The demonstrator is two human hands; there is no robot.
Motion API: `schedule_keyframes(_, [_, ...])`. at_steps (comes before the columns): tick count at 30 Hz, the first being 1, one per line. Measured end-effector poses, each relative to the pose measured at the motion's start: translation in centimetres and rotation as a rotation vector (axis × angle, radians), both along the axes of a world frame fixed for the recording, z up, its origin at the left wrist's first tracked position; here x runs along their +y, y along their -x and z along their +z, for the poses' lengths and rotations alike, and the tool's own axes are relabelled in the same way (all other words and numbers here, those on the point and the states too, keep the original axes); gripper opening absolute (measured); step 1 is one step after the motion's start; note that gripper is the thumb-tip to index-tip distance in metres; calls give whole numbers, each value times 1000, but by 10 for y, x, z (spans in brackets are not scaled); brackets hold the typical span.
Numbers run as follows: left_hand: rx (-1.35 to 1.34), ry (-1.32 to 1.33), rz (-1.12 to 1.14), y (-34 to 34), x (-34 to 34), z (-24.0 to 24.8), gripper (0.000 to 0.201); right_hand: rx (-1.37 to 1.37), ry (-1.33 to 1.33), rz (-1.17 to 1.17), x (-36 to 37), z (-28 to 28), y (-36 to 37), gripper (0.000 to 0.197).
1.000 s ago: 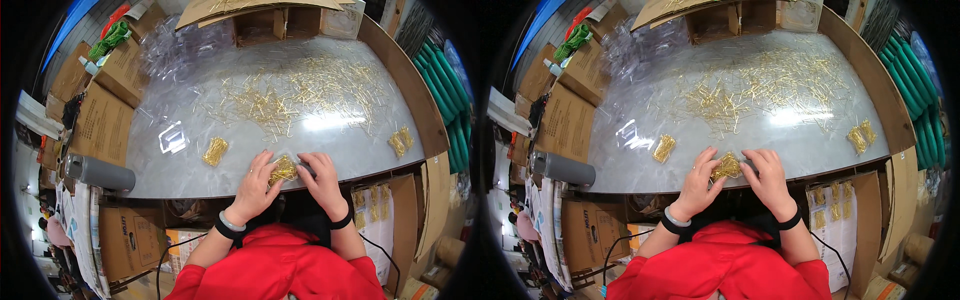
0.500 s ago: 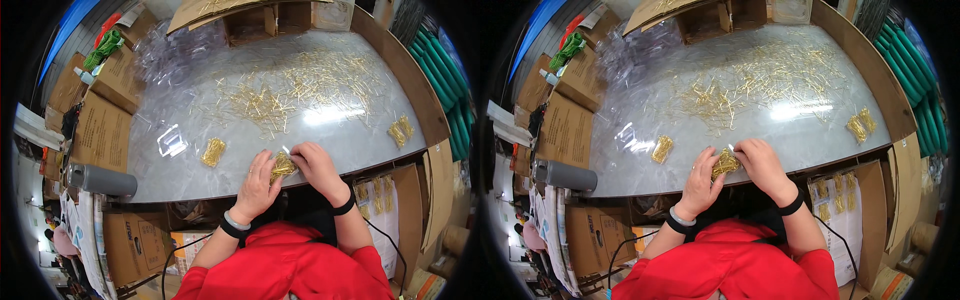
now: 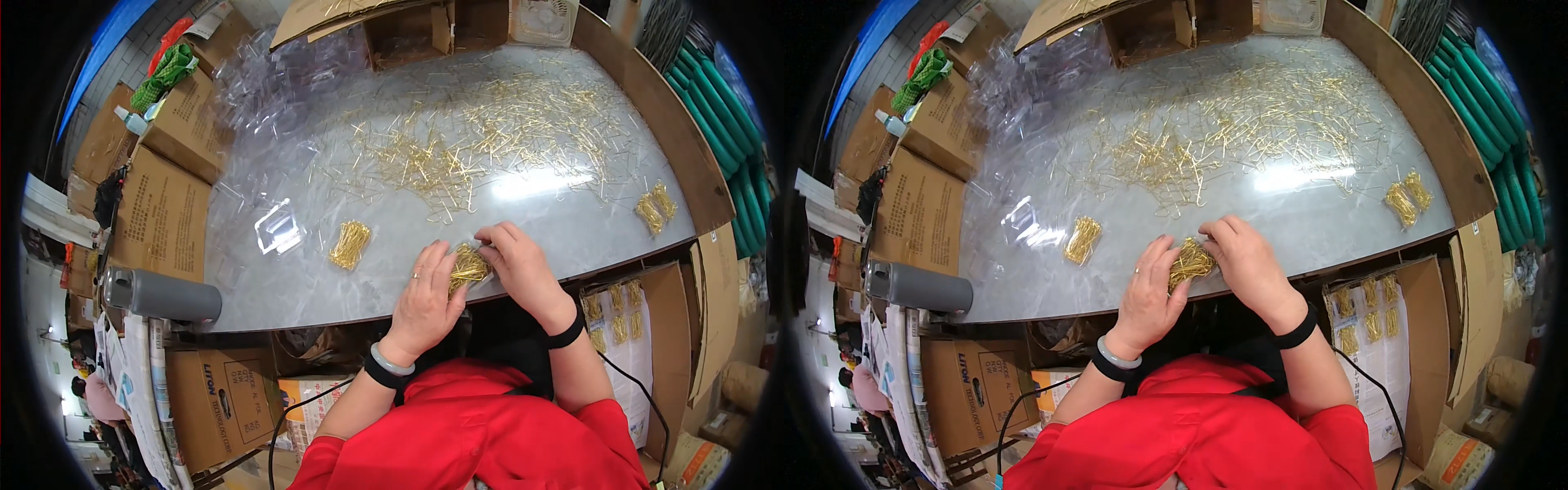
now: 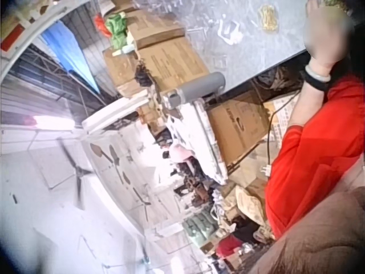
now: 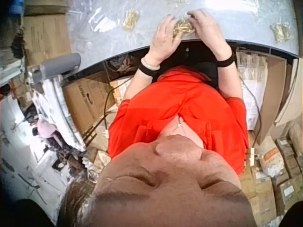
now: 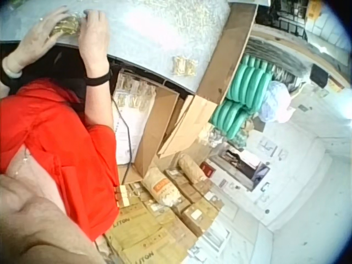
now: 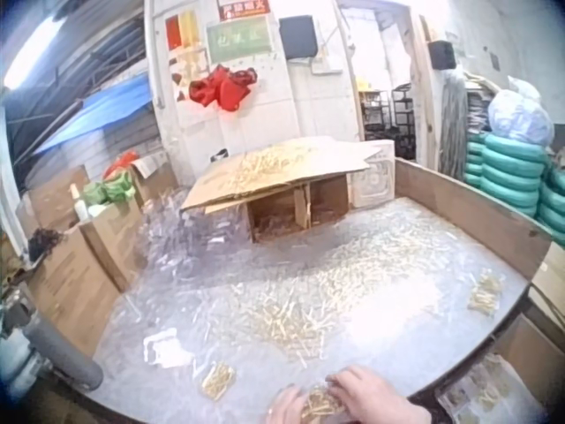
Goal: Sort and bag small metal pins on a work table.
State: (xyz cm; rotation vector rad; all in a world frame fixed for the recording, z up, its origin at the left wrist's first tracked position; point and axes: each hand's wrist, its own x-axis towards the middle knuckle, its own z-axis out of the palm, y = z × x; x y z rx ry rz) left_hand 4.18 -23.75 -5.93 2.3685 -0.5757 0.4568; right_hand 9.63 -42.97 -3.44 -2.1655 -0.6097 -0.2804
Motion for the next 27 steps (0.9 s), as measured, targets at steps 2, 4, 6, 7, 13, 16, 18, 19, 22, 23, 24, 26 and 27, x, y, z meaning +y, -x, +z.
schedule_keyframes(2, [1, 2, -2, 0, 0, 1, 52, 5, 44, 30, -3, 2, -3, 10])
schedule_keyframes(4, [2, 7, -2, 0, 0, 1, 52, 14, 87, 48, -4, 3, -5, 12])
schedule_keyframes(6, [4, 12, -1, 0, 0, 1, 53, -3, 110, 63, -5, 5, -5, 13])
schedule_keyframes(7, [-2, 15, -7, 0, 0, 1, 53, -25, 111, 70, -6, 6, -5, 13])
schedule_keyframes(13, [-4, 29, -19, -1, 1, 1, 55, -200, 175, 14, -6, 21, -3, 12])
schedule_keyframes(16, [-8, 30, -23, -1, 1, 1, 55, -229, 208, -9, -6, 28, -3, 12])
schedule_keyframes(18, [-7, 34, -25, -1, 0, 2, 55, -212, 212, 7, -5, 27, -3, 11])
schedule_keyframes(19, [-8, 36, -24, -1, 0, 1, 55, -189, 208, 29, -2, 24, -2, 10])
schedule_keyframes(22, [-14, 36, -23, -1, 0, 0, 56, -75, 46, 43, 4, 8, 1, 10])
schedule_keyframes(23, [-18, 34, -22, -1, 0, 0, 56, -30, -33, 39, 4, 5, 2, 11])
schedule_keyframes(24, [-20, 32, -19, -1, 1, -1, 55, 5, -57, 16, 3, 4, 5, 14])
schedule_keyframes(26, [-11, 32, -15, -1, 1, -2, 54, 73, -105, -32, 1, 3, 14, 22])
schedule_keyframes(27, [-10, 31, -15, -1, 0, 0, 54, 14, -64, -29, 0, 2, 18, 26])
